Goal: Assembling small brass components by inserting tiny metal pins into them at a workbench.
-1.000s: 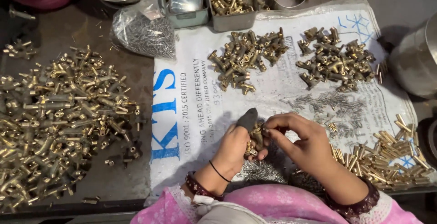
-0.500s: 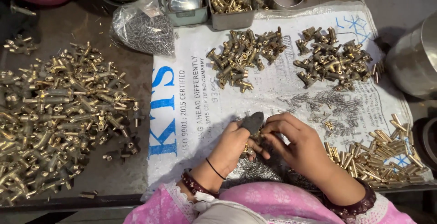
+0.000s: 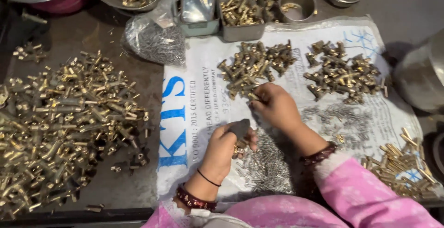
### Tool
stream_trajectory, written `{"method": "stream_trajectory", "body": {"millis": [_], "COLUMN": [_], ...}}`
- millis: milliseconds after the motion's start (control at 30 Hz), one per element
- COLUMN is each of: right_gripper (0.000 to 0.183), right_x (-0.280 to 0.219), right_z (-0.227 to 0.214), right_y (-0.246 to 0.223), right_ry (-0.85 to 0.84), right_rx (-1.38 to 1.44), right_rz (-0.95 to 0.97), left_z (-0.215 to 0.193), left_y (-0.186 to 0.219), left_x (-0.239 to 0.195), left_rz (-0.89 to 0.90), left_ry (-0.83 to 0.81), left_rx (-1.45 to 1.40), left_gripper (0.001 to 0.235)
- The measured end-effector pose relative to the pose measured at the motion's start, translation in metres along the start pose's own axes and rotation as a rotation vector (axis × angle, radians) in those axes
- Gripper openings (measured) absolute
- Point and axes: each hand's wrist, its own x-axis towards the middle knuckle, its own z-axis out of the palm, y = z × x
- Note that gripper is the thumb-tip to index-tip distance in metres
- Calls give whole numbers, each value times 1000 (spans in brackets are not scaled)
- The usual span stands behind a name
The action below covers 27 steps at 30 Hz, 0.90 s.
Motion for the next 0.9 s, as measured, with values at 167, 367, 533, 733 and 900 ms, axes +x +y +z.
{"method": "stream_trajectory", "body": {"millis": [167,367,533,733,900], "right_gripper": [19,17,16,20,17], "right_x": [-23,-21,-60,-52,-51], "right_z": [-23,-93,-82,-51,-61], "right_y": [-25,73,87,44,16], "right_ry": [-168,245,132,22,-154], "right_rx": [592,540,200,-283,-408], "right_rz": [192,512,401,-47,-24], "left_z": [18,16,21,23,32], "left_y": [26,22,23,-20,-30], "left_x": [-12,-13,-11,-1,-9], "left_rz": [0,101,18,25,161], "left_ry": [106,33,48,-4,-134], "left_rx": [-64,140,139,180,219], "left_gripper": [33,34,43,39,22]}}
